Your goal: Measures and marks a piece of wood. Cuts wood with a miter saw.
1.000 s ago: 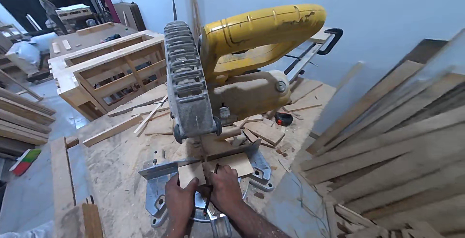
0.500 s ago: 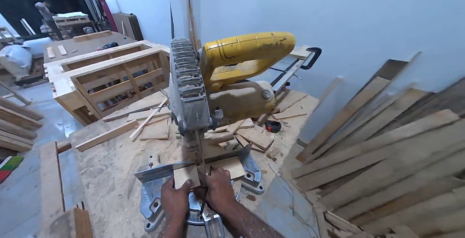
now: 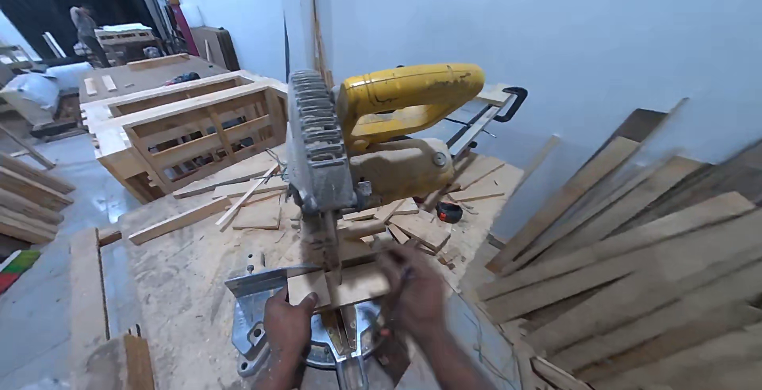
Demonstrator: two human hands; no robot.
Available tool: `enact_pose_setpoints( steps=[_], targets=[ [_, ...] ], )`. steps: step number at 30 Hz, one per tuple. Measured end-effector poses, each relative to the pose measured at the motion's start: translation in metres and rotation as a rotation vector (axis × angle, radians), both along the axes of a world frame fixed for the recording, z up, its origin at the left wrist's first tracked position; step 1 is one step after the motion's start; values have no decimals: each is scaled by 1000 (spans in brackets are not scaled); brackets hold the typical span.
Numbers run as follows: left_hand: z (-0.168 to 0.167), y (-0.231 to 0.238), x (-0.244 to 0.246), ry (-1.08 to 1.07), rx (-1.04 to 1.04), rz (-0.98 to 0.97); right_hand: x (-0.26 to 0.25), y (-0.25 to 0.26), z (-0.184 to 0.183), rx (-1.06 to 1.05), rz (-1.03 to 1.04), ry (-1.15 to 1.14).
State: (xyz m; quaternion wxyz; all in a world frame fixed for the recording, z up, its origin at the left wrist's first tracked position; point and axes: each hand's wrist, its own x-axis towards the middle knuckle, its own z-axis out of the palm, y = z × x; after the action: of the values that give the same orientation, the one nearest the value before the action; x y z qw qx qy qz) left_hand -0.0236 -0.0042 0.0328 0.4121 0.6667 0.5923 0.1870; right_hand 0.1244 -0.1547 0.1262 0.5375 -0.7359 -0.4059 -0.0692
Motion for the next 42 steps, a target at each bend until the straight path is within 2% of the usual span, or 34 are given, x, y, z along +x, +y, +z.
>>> enact_pose_setpoints(
  steps=[2, 3, 4, 6, 8, 10, 13, 16, 17, 20, 25, 34, 42],
  targets=[
    [0, 0, -1, 8, -15, 4, 15, -22, 84, 239, -92, -363],
    [-1, 0, -1, 13, -22, 7, 28, -23, 128, 276, -104, -523],
    [-1, 1, -1, 18, -26, 8, 42, -17, 169, 220, -104, -637],
    [-2, 0, -1, 21, -24, 10, 64, 10, 227, -130, -90, -702],
    [-1, 0, -2, 22, -20, 7, 76, 36, 249, -404, -38, -720],
    [1, -1, -2, 27, -22, 10, 70, 33, 262, -607, 41, -727],
    [4, -3, -4, 40, -23, 0, 45, 5, 255, -878, 172, -734],
    [1, -3, -5, 29, -33, 9, 16, -22, 210, -1093, 252, -658],
    [1, -3, -6, 32, -44, 11, 10, -31, 192, -1060, 244, -690],
    [1, -3, -5, 57, -55, 10, 3, -52, 147, -790, 184, -878],
    [-2, -3, -4, 43, -41, 30, 1, -65, 114, -681, 132, -981],
    [-3, -7, 2, 107, -51, 5, -7, -74, 108, -774, 158, -941],
    [-11, -5, 1, 56, -8, 0, -11, -82, 92, -715, 153, -957]
  ],
)
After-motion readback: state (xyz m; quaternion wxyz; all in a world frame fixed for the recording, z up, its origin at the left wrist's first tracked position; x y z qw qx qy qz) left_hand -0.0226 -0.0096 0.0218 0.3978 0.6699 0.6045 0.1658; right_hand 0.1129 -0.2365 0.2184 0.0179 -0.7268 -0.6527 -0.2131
